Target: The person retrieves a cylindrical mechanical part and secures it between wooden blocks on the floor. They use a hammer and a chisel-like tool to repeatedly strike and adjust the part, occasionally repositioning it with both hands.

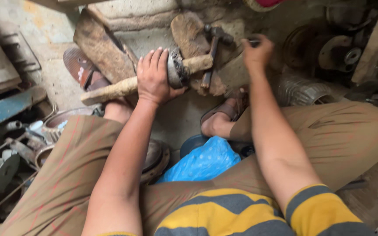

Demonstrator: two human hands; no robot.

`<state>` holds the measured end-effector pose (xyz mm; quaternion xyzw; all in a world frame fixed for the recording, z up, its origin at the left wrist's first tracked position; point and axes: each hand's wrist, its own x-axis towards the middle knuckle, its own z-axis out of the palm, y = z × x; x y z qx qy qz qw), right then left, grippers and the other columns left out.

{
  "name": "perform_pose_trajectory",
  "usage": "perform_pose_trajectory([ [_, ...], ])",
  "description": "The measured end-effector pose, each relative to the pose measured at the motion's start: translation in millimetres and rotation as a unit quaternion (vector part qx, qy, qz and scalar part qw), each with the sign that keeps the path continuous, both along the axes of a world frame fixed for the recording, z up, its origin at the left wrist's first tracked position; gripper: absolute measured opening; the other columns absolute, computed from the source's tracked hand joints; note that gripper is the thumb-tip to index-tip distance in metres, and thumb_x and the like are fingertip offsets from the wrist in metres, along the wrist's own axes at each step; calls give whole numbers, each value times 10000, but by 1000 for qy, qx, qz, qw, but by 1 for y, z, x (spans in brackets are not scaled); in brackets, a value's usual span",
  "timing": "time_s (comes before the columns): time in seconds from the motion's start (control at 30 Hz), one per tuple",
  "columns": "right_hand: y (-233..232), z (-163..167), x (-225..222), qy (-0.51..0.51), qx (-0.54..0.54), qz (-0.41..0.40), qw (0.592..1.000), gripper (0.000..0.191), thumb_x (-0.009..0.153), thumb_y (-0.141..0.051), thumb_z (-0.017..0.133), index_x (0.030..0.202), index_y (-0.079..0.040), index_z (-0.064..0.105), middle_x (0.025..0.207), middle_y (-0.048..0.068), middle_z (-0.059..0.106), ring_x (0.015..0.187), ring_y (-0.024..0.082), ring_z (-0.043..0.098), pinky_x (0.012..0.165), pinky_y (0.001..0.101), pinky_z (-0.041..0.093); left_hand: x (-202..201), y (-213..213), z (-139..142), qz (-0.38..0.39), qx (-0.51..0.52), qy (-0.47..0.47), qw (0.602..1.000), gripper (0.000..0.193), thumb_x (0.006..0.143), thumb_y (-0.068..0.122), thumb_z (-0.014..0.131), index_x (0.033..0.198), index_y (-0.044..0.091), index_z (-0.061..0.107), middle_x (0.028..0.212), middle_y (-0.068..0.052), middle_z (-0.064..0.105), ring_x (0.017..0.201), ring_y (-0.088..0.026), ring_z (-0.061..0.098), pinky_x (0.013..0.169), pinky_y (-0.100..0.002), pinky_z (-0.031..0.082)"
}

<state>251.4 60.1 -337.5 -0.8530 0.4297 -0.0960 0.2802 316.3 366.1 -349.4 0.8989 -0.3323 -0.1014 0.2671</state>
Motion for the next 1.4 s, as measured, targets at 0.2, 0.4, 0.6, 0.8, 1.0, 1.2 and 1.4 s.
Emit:
perform_pose_trajectory([
  [0.2,16,-12,92,27,47,249,967,240,784,-208,880,988,-124,784,974,140,759,925,333,724,813,420,564,5,-6,6,4,4,-6,1000,1190,474,611,935,1420,16,528,1418,-192,572,1313,-403,518,1120,-587,368],
  [0.4,13,-19,128,178,26,303,936,343,731,-323,910,1024,-193,789,1007,138,748,956,361,697,844,458,543,10,-8,7,6,7,-6,1000,1162,482,588,927,1409,9,534,1405,-184,584,1299,-394,536,1118,-579,380],
  [0.6,11,-46,124,221,53,244,943,373,726,-372,907,1013,-171,779,972,122,755,921,335,719,828,445,553,11,-7,2,1,-3,-12,1000,1136,500,588,923,1399,8,541,1398,-178,582,1293,-393,537,1111,-575,387],
  [0.8,9,-44,111,43,98,247,963,252,850,-248,876,949,-59,742,882,119,757,816,269,726,747,390,555,8,-5,0,5,-10,-12,1000,1137,509,584,925,1411,14,532,1408,-171,576,1303,-389,529,1116,-577,383],
  [1.0,24,-1,57,-198,384,107,896,170,927,-120,822,982,-53,677,860,5,701,663,82,573,600,252,456,6,-4,1,0,1,-5,1000,1175,482,576,936,1430,22,516,1420,-171,566,1315,-389,525,1121,-578,376],
  [1.2,29,-2,-16,-208,358,-218,884,216,826,-128,846,1001,-85,728,827,5,668,562,103,506,498,279,399,0,-2,3,-6,3,1,1000,1189,492,592,947,1435,16,507,1431,-191,552,1323,-407,501,1123,-584,352],
  [1.4,33,-4,-46,-50,80,-262,960,254,794,-253,890,934,-69,783,937,84,811,817,222,749,791,343,569,-1,4,2,-15,-5,-12,1000,1168,555,627,928,1444,1,501,1447,-184,548,1331,-404,506,1152,-547,359],
])
